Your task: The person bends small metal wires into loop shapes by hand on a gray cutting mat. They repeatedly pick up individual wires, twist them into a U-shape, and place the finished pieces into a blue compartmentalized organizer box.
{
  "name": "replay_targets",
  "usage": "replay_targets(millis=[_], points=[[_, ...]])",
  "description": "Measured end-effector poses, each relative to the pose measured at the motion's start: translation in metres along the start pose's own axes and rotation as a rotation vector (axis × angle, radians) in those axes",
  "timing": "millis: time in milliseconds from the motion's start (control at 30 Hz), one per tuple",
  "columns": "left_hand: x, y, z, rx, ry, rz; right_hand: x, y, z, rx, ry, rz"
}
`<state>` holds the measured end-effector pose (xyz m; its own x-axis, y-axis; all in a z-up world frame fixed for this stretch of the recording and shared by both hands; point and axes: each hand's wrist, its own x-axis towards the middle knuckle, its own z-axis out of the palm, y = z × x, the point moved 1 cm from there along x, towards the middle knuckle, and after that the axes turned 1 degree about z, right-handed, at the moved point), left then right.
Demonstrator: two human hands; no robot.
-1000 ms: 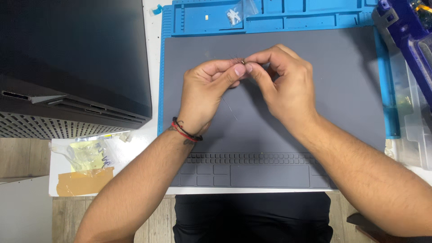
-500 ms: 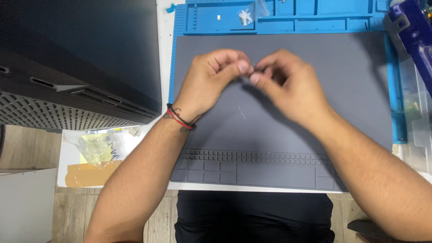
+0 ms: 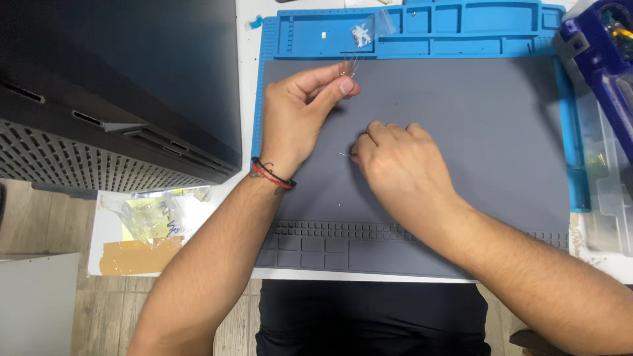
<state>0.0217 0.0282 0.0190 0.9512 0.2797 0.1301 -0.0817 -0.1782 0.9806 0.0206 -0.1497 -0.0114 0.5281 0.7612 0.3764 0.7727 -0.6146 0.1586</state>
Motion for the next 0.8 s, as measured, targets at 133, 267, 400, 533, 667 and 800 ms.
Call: replay_targets(millis=[133,267,400,533,667,800], points=[[0.004,-0.013,0.003,-0.084,0.046,-0.016,0.006,0.019,-0.003,0.345,-0.134,0.241],[0.005,-0.032,0.006,-0.168,-0.057,-0.014,0.006,0.052,0.013,0.989,0.069,0.545],[-0.008,-0.027,0.022,-0.225,-0.123,-0.085,0.01,0.045,0.014,1.331,0.208,0.607],[-0.019,-0.019,0.032,-0.404,-0.153,-0.163,0.011,0.037,0.01,1.445,0.323,0.488],[-0.021,-0.019,0.033,-0.426,-0.157,-0.167,0.012,0.045,0.003,1.38,0.27,0.502],[-0.017,-0.016,0.024,-0.392,-0.231,-0.193,0.01,0.065,0.003,1.264,0.262,0.422]])
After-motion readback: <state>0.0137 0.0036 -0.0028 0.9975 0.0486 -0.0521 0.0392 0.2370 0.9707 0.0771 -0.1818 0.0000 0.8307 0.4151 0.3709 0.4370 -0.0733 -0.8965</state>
